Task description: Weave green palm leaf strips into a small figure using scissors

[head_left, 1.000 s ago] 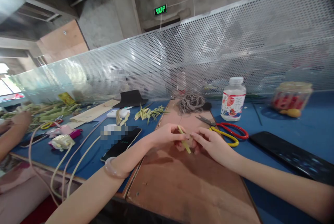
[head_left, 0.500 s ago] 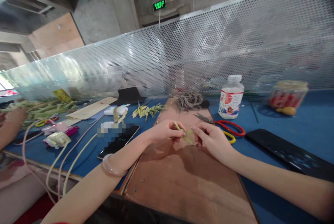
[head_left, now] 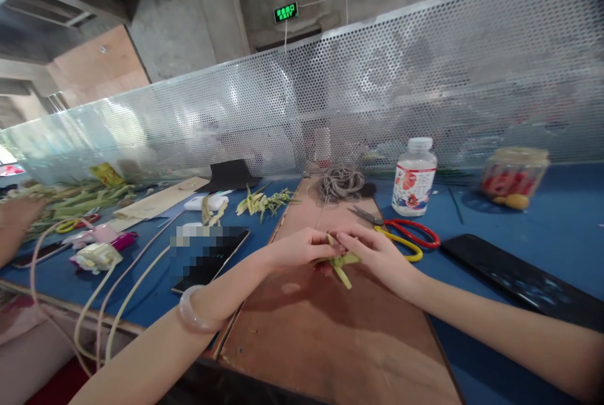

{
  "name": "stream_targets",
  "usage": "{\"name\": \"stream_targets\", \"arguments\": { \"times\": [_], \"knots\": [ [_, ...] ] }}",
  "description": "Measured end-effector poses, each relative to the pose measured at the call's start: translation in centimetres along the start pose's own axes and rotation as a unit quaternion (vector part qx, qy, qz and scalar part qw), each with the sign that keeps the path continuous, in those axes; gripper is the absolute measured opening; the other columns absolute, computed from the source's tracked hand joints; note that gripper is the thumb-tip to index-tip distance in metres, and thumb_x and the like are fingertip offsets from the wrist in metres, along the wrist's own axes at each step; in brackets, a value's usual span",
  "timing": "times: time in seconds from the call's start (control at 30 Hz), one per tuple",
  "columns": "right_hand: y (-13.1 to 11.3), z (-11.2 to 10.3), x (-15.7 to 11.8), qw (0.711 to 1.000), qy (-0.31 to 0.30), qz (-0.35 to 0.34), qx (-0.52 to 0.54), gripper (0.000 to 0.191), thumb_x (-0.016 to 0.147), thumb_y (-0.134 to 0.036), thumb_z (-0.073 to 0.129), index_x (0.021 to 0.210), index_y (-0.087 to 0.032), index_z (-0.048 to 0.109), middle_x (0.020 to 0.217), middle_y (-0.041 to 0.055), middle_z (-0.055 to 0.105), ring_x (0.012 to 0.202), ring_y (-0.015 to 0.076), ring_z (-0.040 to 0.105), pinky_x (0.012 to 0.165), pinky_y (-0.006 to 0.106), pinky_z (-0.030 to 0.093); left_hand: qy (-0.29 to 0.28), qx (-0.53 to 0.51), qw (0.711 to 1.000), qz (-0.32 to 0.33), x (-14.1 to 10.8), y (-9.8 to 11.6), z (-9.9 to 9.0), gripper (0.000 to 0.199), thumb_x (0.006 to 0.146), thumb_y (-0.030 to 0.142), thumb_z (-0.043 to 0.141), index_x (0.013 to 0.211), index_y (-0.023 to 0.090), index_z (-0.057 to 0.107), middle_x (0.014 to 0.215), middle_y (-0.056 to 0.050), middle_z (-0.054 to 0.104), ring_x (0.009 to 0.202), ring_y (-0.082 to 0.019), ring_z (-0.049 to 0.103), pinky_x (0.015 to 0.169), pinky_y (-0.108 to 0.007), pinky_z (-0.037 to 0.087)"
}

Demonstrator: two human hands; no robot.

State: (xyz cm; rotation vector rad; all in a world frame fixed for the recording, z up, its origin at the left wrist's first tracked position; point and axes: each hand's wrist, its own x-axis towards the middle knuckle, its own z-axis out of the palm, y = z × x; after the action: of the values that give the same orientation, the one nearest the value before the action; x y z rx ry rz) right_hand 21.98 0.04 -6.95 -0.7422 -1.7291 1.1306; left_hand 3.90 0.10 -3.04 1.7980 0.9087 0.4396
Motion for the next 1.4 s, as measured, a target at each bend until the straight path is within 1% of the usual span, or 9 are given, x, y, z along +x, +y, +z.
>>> {"name": "stream_targets", "arguments": {
  "times": [0.13,0.27,0.47,0.6,0.77,1.13,1.23,1.3,1.4],
  "knots": [
    [-0.1,-0.2,0.0,0.995,-0.034,0.045,0.086,0.034,0.076,-0.043,0.063,0.099,-0.017,0.065,0.095,0.007,0.067,0.085,0.02,0.063,0.078,0.034,0.049,0.002,-0.002,1.0,-0.013,0.1,0.0,0.2,0.028,0.079,0.039,0.057,0.075,0.011,0.061,0.057,0.0,0.058,0.05,-0.007,0.046,0.052,-0.02,0.035],
    [-0.2,-0.2,-0.1,0.988,-0.043,0.063,0.135,0.029,0.071,-0.04,0.069,0.087,-0.016,0.063,0.082,0.0036,0.064,0.074,0.0159,0.062,0.07,0.03,0.049,0.007,0.042,0.999,-0.019,0.2,-0.5,0.1,0.027,0.076,0.039,0.061,0.08,0.012,0.064,0.061,0.0,0.061,0.055,-0.009,0.054,0.058,-0.021,0.039],
    [0.2,-0.1,0.2,0.991,-0.046,0.054,0.115,0.028,0.069,-0.041,0.069,0.081,-0.016,0.063,0.089,0.0034,0.061,0.074,0.0138,0.06,0.068,0.028,0.049,0.02,0.1,0.994,-0.025,0.2,-0.6,0.3,0.035,0.075,0.047,0.061,0.082,0.013,0.066,0.059,-0.001,0.063,0.053,-0.009,0.054,0.056,-0.02,0.037],
    [0.4,-0.1,0.5,0.99,-0.052,0.071,0.108,0.029,0.066,-0.041,0.071,0.075,-0.016,0.058,0.079,0.0015,0.06,0.069,0.0133,0.058,0.062,0.026,0.048,0.024,0.122,0.992,-0.034,0.2,-0.3,0.4,0.04,0.072,0.051,0.062,0.078,0.012,0.066,0.058,-0.002,0.064,0.053,-0.01,0.056,0.053,-0.02,0.037],
    [0.5,0.0,0.5,0.997,-0.032,0.008,0.072,0.026,0.074,-0.042,0.063,0.073,-0.018,0.052,0.075,-0.0006,0.054,0.065,0.0114,0.053,0.058,0.024,0.043,0.015,0.117,0.992,-0.038,0.3,-0.4,0.5,0.04,0.073,0.051,0.061,0.083,0.013,0.068,0.06,-0.003,0.066,0.055,-0.011,0.058,0.055,-0.02,0.039],
    [0.1,0.6,-0.2,0.984,0.102,-0.099,-0.105,0.014,0.082,-0.03,0.049,0.072,-0.021,0.047,0.078,0.0021,0.048,0.069,0.0141,0.049,0.061,0.028,0.043,-0.02,0.109,0.993,-0.034,0.1,-0.7,0.8,0.04,0.075,0.052,0.058,0.075,0.013,0.067,0.063,-0.005,0.068,0.05,-0.01,0.056,0.053,-0.02,0.043],
    [-0.2,0.6,-0.4,0.99,0.064,-0.065,-0.104,0.015,0.084,-0.034,0.048,0.077,-0.021,0.048,0.079,0.0024,0.051,0.069,0.0144,0.052,0.059,0.027,0.045,-0.023,0.107,0.993,-0.032,0.1,-0.7,0.9,0.041,0.075,0.052,0.059,0.081,0.013,0.068,0.065,-0.005,0.069,0.052,-0.01,0.057,0.054,-0.019,0.044],
    [-0.2,0.5,-0.5,0.995,0.048,-0.035,-0.082,0.018,0.087,-0.038,0.045,0.09,-0.021,0.051,0.082,0.0025,0.054,0.07,0.0145,0.054,0.059,0.027,0.047,-0.017,0.099,0.995,-0.029,0.1,-0.6,0.8,0.042,0.075,0.054,0.058,0.082,0.013,0.067,0.066,-0.005,0.069,0.054,-0.01,0.058,0.056,-0.02,0.045],
    [0.1,0.3,-0.4,0.993,0.048,-0.054,-0.099,0.028,0.088,-0.041,0.045,0.11,-0.025,0.054,0.097,0.0045,0.057,0.081,0.0151,0.057,0.068,0.028,0.051,-0.001,0.072,0.997,-0.02,0.4,-0.6,0.4,0.045,0.077,0.055,0.054,0.082,0.012,0.066,0.065,-0.005,0.068,0.054,-0.01,0.057,0.058,-0.021,0.046]
  ]
}}
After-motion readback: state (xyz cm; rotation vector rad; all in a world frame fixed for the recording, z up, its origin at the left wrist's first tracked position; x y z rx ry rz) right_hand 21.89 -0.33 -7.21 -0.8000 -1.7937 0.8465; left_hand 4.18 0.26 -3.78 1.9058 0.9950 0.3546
